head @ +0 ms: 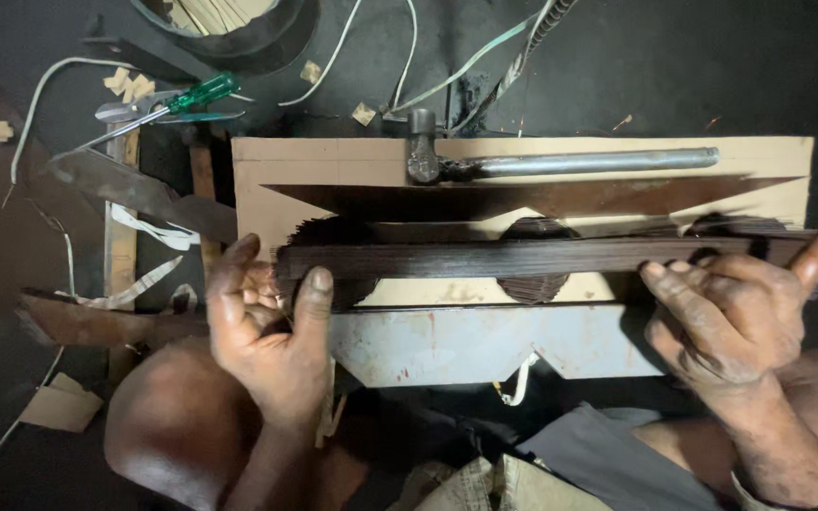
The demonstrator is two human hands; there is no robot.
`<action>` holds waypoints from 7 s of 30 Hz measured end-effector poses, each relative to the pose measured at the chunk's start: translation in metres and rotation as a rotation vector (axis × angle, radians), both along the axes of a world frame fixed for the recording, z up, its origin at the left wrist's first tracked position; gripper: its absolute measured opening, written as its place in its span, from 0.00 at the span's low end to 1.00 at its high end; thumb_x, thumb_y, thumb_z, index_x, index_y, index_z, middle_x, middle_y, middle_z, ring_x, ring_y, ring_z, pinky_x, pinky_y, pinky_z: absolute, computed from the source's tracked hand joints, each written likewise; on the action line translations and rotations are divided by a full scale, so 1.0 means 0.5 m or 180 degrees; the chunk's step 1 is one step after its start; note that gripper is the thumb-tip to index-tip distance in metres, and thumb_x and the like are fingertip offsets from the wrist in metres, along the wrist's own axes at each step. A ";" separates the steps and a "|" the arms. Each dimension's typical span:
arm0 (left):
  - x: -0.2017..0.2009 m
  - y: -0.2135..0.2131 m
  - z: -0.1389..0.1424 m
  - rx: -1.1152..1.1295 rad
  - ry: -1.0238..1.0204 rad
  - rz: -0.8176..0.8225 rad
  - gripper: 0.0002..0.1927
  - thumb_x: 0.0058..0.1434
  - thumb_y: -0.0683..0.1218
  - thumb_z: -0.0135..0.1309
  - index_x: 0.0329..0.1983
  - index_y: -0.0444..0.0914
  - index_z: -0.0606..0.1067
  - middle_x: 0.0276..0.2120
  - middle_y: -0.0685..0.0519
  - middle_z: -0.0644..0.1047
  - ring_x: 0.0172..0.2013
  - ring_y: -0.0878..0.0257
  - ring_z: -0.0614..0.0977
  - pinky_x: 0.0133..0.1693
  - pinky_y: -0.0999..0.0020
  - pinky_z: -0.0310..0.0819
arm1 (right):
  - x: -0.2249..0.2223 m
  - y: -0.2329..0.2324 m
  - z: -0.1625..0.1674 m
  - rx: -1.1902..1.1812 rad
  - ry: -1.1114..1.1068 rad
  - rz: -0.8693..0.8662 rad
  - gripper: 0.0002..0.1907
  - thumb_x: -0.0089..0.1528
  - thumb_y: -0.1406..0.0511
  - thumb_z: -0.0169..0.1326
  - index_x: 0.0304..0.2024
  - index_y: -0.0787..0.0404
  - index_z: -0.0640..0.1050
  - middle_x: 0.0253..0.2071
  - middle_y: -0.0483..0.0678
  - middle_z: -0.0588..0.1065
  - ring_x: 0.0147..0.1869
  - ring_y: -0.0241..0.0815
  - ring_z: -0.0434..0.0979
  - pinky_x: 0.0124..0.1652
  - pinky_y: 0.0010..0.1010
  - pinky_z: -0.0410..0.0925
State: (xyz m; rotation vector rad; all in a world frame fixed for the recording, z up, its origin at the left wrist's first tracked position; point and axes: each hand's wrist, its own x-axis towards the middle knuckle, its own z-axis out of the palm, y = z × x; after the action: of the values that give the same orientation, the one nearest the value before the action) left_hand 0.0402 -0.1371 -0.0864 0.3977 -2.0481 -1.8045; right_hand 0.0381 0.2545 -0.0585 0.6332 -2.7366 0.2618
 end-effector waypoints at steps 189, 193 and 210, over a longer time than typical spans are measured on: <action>-0.091 0.249 0.147 -0.3843 0.1414 -0.2179 0.16 0.52 0.39 0.60 0.45 0.33 0.77 0.36 0.48 0.74 0.42 0.52 0.79 0.45 0.56 0.75 | 0.056 0.277 -0.225 0.0179 -0.2735 -0.1003 0.17 0.69 0.64 0.41 0.57 0.66 0.73 0.43 0.53 0.80 0.43 0.44 0.85 0.46 0.34 0.78; -0.099 0.254 0.135 -0.3800 0.1513 -0.2055 0.16 0.53 0.38 0.62 0.46 0.35 0.77 0.35 0.50 0.73 0.42 0.54 0.79 0.43 0.59 0.73 | 0.074 0.268 -0.197 -0.0300 -0.2380 -0.1261 0.17 0.69 0.65 0.43 0.56 0.67 0.74 0.40 0.55 0.79 0.41 0.47 0.85 0.43 0.37 0.77; -0.097 0.182 0.096 -0.3743 0.2177 -0.2008 0.08 0.61 0.37 0.67 0.42 0.35 0.81 0.32 0.53 0.74 0.44 0.57 0.79 0.52 0.53 0.69 | 0.037 0.226 -0.086 -0.0396 -0.0704 0.0305 0.13 0.60 0.73 0.57 0.47 0.74 0.78 0.28 0.60 0.77 0.30 0.51 0.80 0.36 0.39 0.73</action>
State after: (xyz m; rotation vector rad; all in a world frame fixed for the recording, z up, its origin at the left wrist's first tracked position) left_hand -0.0083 -0.0463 -0.0384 -1.1030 -2.3272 -0.4858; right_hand 0.0565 0.3674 -0.1017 0.7416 -2.8729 0.5511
